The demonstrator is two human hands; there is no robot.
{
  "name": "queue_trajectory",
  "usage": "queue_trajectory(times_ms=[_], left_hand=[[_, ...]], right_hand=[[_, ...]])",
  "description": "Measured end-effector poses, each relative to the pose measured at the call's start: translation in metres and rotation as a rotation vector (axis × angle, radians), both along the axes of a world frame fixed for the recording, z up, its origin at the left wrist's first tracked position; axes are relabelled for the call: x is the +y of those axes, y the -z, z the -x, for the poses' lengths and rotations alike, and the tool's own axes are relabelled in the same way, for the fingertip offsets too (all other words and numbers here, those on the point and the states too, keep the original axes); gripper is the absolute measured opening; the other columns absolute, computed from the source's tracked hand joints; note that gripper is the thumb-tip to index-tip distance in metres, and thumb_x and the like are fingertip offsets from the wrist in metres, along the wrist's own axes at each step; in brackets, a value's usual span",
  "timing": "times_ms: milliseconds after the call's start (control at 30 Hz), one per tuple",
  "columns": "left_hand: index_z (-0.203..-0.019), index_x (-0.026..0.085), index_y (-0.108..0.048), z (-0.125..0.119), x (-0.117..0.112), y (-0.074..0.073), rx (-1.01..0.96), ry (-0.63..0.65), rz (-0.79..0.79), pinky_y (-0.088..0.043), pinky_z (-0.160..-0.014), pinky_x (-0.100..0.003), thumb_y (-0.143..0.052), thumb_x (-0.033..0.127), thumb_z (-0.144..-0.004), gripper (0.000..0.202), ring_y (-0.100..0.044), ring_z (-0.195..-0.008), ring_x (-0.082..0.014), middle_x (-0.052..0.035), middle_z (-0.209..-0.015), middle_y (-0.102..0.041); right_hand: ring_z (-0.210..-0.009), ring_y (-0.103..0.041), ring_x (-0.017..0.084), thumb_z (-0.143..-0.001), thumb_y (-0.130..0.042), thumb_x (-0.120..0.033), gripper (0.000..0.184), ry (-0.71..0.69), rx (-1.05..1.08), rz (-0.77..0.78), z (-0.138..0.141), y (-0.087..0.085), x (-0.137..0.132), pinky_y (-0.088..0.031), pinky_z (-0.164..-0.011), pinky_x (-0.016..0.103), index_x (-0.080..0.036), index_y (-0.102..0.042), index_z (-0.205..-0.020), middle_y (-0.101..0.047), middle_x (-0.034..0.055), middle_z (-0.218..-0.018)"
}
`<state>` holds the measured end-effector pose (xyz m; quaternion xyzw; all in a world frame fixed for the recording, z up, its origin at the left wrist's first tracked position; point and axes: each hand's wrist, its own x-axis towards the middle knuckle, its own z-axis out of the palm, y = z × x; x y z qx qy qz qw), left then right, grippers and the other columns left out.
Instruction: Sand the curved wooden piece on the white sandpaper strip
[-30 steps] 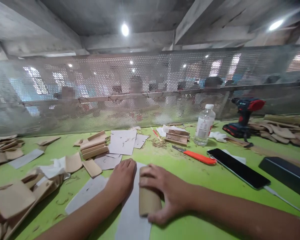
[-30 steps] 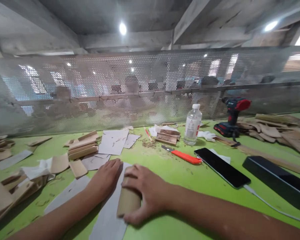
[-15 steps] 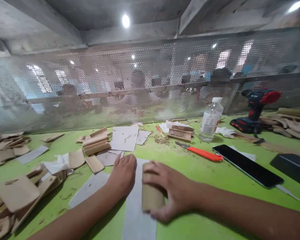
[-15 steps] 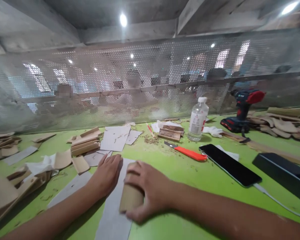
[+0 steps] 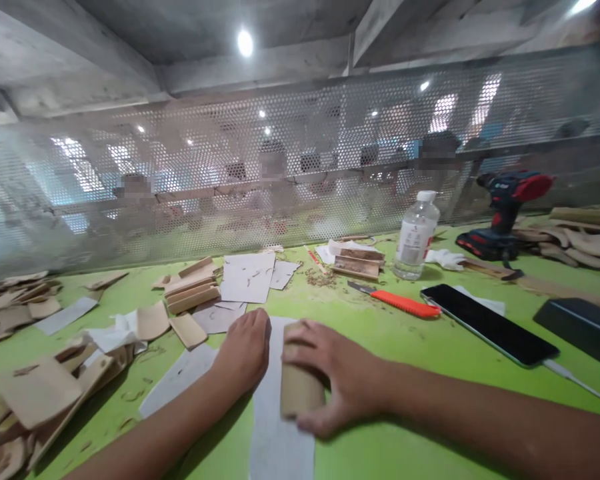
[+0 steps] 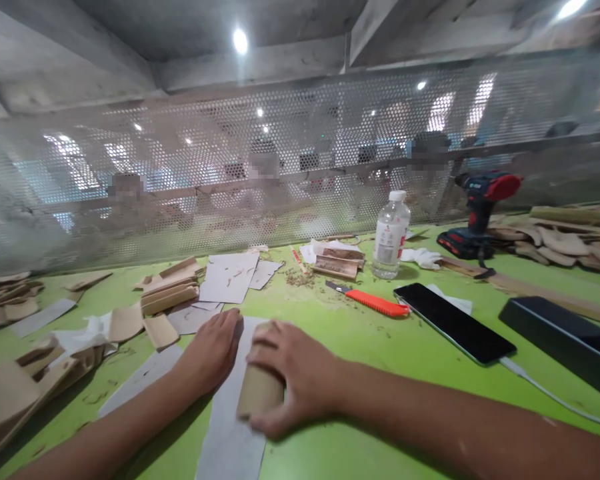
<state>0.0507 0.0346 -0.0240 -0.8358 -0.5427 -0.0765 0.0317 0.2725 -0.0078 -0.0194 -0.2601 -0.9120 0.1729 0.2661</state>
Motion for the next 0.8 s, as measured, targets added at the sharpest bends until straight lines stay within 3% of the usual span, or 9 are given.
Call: queue_trajectory(times_ms=[67, 167, 300, 400, 533, 667, 800], left_hand=[[-0.112, 0.020, -0.047, 0.0002, 0.0000, -0.0006, 0.000, -0.011, 0.003, -0.045, -0.096, -0.039, -0.042, 0.005, -0.095, 0.023, -0.060, -0.109, -0.0277, -0.0120, -0.113, -0.063], [-0.112, 0.020, -0.046, 0.0008, 0.0002, -0.0007, 0.009, -0.018, 0.012, -0.045, -0.096, -0.039, -0.045, 0.005, -0.094, 0.024, -0.059, -0.111, -0.0282, -0.0123, -0.114, -0.063], [-0.112, 0.021, -0.045, 0.0013, 0.0010, 0.0004, 0.014, -0.023, 0.012, -0.045, -0.095, -0.039, -0.043, 0.007, -0.096, 0.021, -0.059, -0.109, -0.0280, -0.0120, -0.115, -0.063], [-0.110, 0.021, -0.045, 0.0010, 0.0019, 0.0018, 0.016, -0.028, 0.014, -0.046, -0.094, -0.039, -0.043, 0.008, -0.097, 0.019, -0.059, -0.108, -0.0281, -0.0119, -0.113, -0.063], [-0.109, 0.021, -0.045, -0.0003, 0.0015, 0.0019, 0.010, -0.021, 0.010, -0.045, -0.094, -0.039, -0.043, 0.007, -0.096, 0.019, -0.058, -0.107, -0.0281, -0.0116, -0.113, -0.062], [-0.101, 0.022, -0.046, -0.0020, -0.0002, -0.0011, 0.014, -0.014, 0.022, -0.046, -0.092, -0.039, -0.045, 0.007, -0.095, 0.016, -0.059, -0.104, -0.0283, -0.0106, -0.108, -0.063], [-0.106, 0.021, -0.046, -0.0027, -0.0015, -0.0037, 0.019, -0.031, 0.019, -0.046, -0.091, -0.040, -0.041, 0.007, -0.097, 0.017, -0.059, -0.104, -0.0283, -0.0116, -0.110, -0.063]], right_hand=[[-0.120, -0.053, 0.037, -0.065, -0.081, -0.056, 0.072, 0.060, -0.015, -0.002, -0.0002, 0.0003, 0.0002, -0.035, -0.113, 0.059, -0.018, -0.070, -0.124, -0.063, 0.0170, -0.131], [-0.126, -0.051, 0.039, -0.058, -0.082, -0.061, 0.083, -0.062, 0.001, 0.007, -0.0007, 0.0017, 0.0006, -0.029, -0.117, 0.060, -0.020, -0.067, -0.129, -0.061, 0.0151, -0.137], [-0.123, -0.054, 0.037, -0.064, -0.082, -0.056, 0.072, 0.022, 0.017, -0.002, -0.0012, 0.0027, 0.0027, -0.032, -0.116, 0.059, -0.018, -0.070, -0.124, -0.064, 0.0165, -0.131], [-0.127, -0.053, 0.038, -0.057, -0.083, -0.062, 0.083, -0.106, 0.032, -0.001, -0.0004, 0.0023, 0.0033, -0.025, -0.121, 0.058, -0.020, -0.069, -0.127, -0.063, 0.0145, -0.136], [-0.122, -0.056, 0.037, -0.066, -0.081, -0.057, 0.072, 0.040, 0.008, 0.005, 0.0006, -0.0002, 0.0028, -0.031, -0.117, 0.059, -0.014, -0.070, -0.123, -0.063, 0.0193, -0.134], [-0.128, -0.052, 0.038, -0.059, -0.082, -0.065, 0.083, -0.090, -0.019, 0.039, 0.0001, -0.0012, 0.0034, -0.025, -0.121, 0.058, -0.021, -0.068, -0.128, -0.062, 0.0136, -0.138], [-0.131, -0.048, 0.041, -0.066, -0.078, -0.072, 0.086, 0.114, -0.104, 0.077, -0.0039, -0.0028, 0.0100, -0.032, -0.115, 0.060, -0.017, -0.067, -0.132, -0.057, 0.0184, -0.144]])
